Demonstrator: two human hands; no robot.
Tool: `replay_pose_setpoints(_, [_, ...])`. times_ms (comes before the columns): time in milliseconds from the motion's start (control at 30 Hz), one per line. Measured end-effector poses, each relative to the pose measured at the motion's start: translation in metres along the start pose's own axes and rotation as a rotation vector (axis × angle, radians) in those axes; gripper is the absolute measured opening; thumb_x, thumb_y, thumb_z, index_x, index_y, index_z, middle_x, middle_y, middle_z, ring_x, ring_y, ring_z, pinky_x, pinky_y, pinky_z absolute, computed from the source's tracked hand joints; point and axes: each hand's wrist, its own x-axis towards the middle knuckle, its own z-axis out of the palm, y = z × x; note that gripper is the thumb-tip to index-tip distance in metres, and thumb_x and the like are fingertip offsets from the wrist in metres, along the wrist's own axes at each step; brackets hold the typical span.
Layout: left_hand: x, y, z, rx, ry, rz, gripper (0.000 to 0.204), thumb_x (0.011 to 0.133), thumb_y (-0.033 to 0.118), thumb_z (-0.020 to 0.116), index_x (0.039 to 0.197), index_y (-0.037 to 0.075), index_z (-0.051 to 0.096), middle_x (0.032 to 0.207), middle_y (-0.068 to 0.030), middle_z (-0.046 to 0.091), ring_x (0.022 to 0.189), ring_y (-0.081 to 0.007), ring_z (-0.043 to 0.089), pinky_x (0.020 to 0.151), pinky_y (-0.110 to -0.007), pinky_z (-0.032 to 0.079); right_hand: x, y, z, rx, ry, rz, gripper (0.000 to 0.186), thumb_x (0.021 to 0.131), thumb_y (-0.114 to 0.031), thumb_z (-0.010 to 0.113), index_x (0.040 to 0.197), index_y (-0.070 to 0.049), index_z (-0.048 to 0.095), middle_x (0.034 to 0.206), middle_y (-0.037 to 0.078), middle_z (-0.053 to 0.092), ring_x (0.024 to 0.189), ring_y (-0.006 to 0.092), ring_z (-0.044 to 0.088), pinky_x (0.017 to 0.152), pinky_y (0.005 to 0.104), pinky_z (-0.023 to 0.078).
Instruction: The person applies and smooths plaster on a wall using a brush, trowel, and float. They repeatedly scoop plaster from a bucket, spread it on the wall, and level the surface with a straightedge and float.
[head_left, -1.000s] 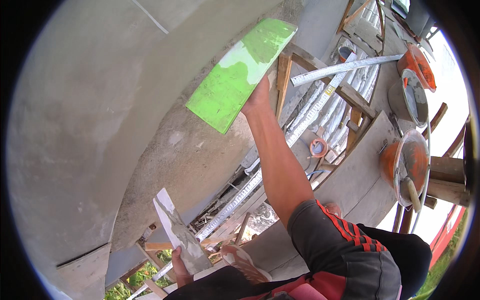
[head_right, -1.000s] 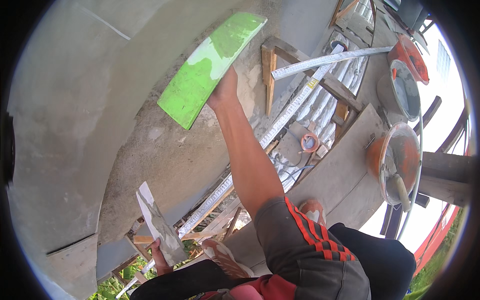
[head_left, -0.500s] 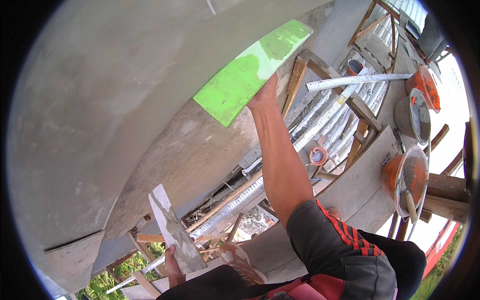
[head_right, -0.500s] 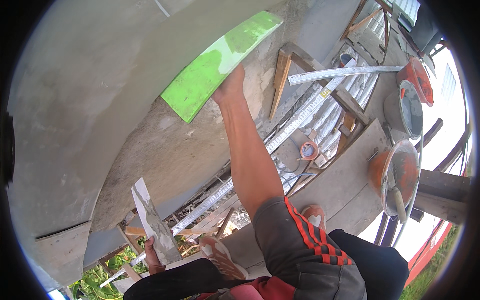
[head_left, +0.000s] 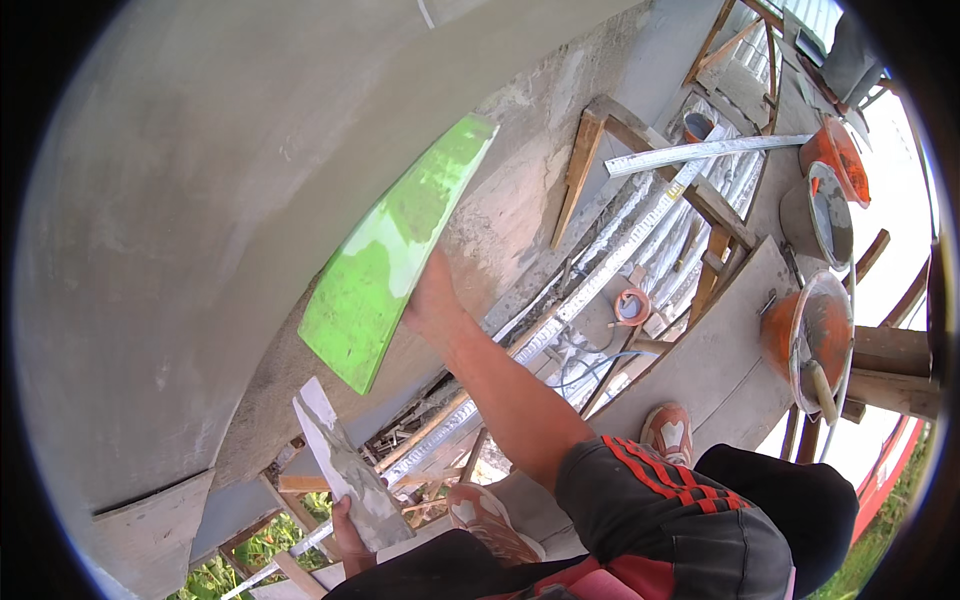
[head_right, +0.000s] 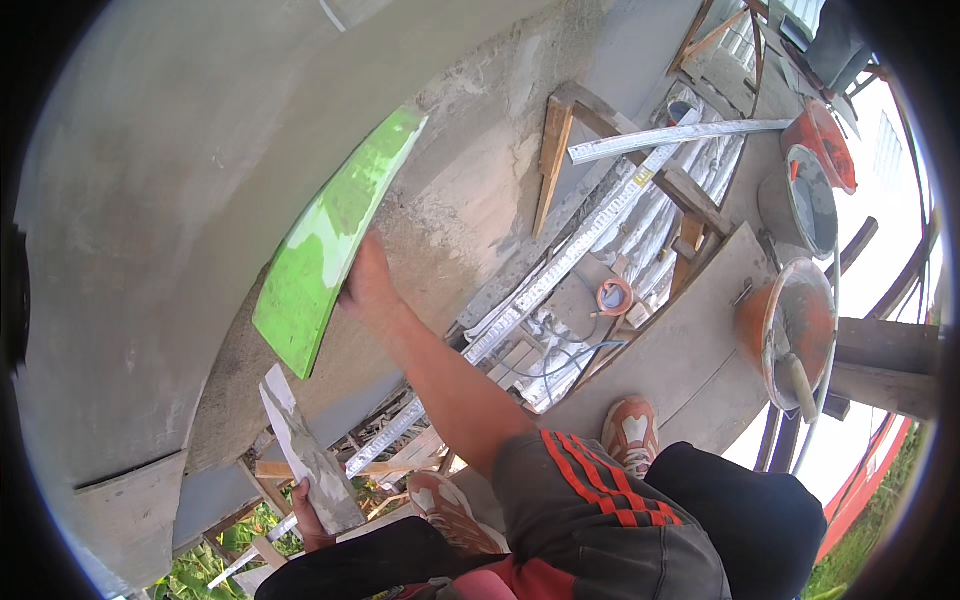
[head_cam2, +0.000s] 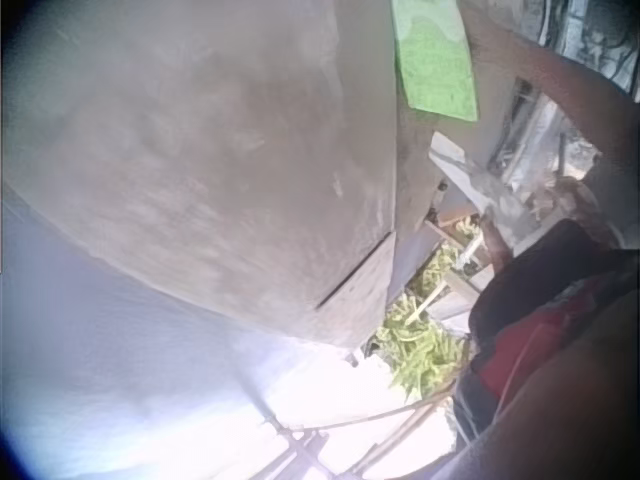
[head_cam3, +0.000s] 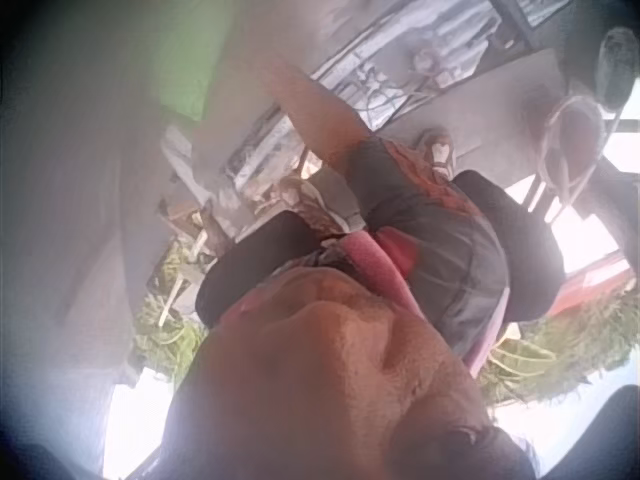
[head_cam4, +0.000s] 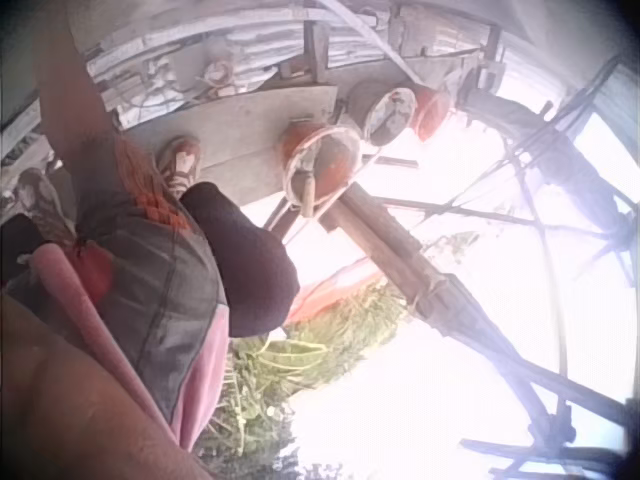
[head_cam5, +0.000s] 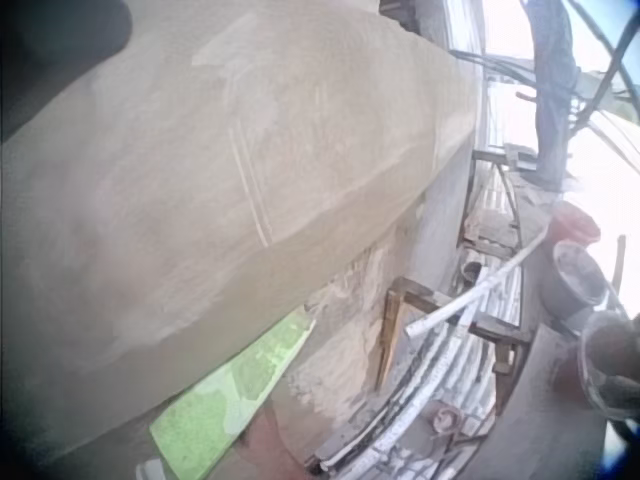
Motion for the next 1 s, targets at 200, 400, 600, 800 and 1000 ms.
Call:
replay_pose_setpoints(200, [0.008,-0.007,0.012,0.003,0.017,0.000,0.080,0.093,0.044,0.075,0.155,0.000,0.050,0.135,-0.0254,0.070,0.119,-0.0403,0.071,0.102,-0.049,0.059,0.026,-0.100,-0.052,-0.041,0.028,-0.125,0.038,0.116,-0.032,0.051,0.137,-0.003,0.064,0.130,0.010,0.072,0.111,0.0228,0.074,0.097,0.0452,0.063])
replay_pose_setpoints(400, [0.010,0.001,0.031,0.046,-0.053,-0.058,0.076,0.096,0.042,0.073,0.156,0.003,0.051,0.139,-0.0216,0.069,0.127,-0.0429,0.068,0.108,-0.054,0.057,0.133,-0.275,-0.028,0.040,-0.036,-0.333,0.039,0.116,-0.034,0.050,0.138,-0.004,0.063,0.131,0.014,0.071,0.117,0.0292,0.073,0.101,0.0519,0.062])
replay_pose_setpoints(600, [-0.003,0.017,0.076,0.139,-0.022,-0.029,0.076,0.095,0.041,0.074,0.159,0.006,0.050,0.144,-0.0166,0.067,0.131,-0.0454,0.066,0.112,-0.058,0.055,0.166,-0.309,-0.011,-0.003,-0.023,-0.339,0.046,0.115,-0.036,0.050,0.143,-0.002,0.061,0.135,0.017,0.069,0.125,0.0331,0.070,0.108,0.0529,0.058])
replay_pose_setpoints(800, [-0.010,0.028,0.079,0.127,0.030,-0.007,0.078,0.095,0.041,0.075,0.161,0.009,0.048,0.145,-0.0155,0.066,0.132,-0.0464,0.065,0.112,-0.058,0.056,0.155,-0.285,0.010,0.033,-0.061,-0.209,0.039,0.113,-0.032,0.050,0.127,0.000,0.067,0.117,0.015,0.074,0.102,0.0252,0.075,0.092,0.0455,0.063])
replay_pose_setpoints(1000, [0.012,0.023,0.099,0.153,-0.056,-0.040,0.081,0.094,0.041,0.075,0.161,0.007,0.047,0.145,-0.0175,0.065,0.131,-0.0467,0.065,0.110,-0.057,0.057,0.096,-0.169,-0.023,-0.126,-0.015,-0.025,0.041,0.113,-0.037,0.054,0.116,-0.001,0.073,0.104,0.007,0.074,0.094,0.0142,0.070,0.079,0.0332,0.057])
